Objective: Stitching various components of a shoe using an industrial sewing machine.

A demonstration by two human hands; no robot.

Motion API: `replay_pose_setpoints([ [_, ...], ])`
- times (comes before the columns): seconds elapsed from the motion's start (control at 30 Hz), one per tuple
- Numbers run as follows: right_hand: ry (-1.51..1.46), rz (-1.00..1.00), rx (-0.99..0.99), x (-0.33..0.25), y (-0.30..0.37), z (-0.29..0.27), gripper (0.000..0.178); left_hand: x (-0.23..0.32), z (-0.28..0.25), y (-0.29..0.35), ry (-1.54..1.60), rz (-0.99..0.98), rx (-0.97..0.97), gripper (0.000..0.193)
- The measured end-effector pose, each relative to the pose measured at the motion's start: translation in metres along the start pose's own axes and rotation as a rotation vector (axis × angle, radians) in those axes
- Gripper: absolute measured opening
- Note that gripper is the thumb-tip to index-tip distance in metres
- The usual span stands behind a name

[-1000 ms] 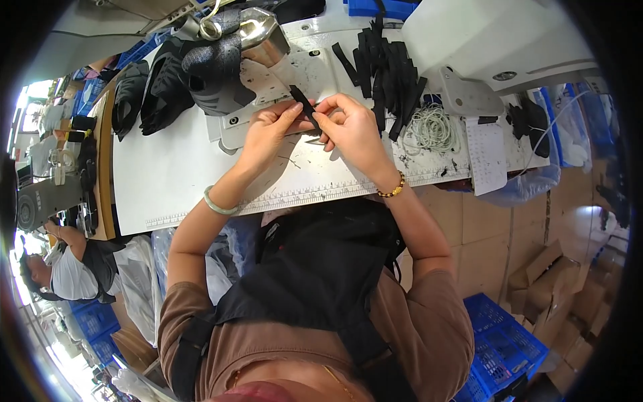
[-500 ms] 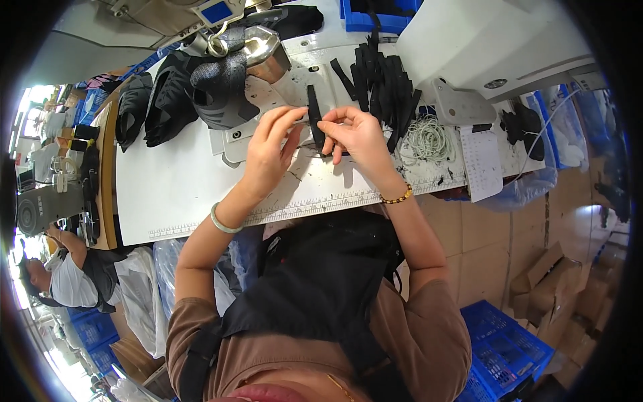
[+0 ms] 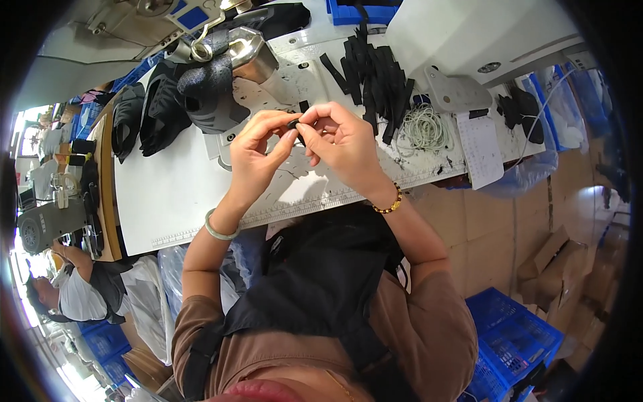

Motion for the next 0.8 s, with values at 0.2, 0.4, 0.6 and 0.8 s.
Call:
replay_pose_setpoints([
  [0.2, -0.038, -0.036, -0.043, 0.002, 0.001, 0.011, 0.012, -0.005, -0.009, 0.004, 0.000, -0.033, 0.076, 0.017],
  [0.4, -0.045, -0.015, -0.038, 0.001, 0.001, 0.017, 0.010, -0.009, -0.015, 0.008, 0.037, -0.071, 0.056, 0.016],
  [0.6, 0.185, -0.103, 0.102, 0.003, -0.002, 0.005, 0.018, -0.017, -0.015, 0.008, 0.056, -0.242, 0.107, 0.014],
  [0.8, -0.005, 0.077, -0.085, 0.007, 0.012, 0.010, 0.023, -0.013, -0.007, 0.018, 0.272, -0.397, 0.135, 0.015],
])
Point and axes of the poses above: each hand's wrist, its own y-axis away from the middle knuckle, its own z-axis out of the palm, x = y × z, the point moved 7 cm from there along -y, towards the middle knuckle, and after that the axes turned 13 degrees about x, right-handed, at the moved point
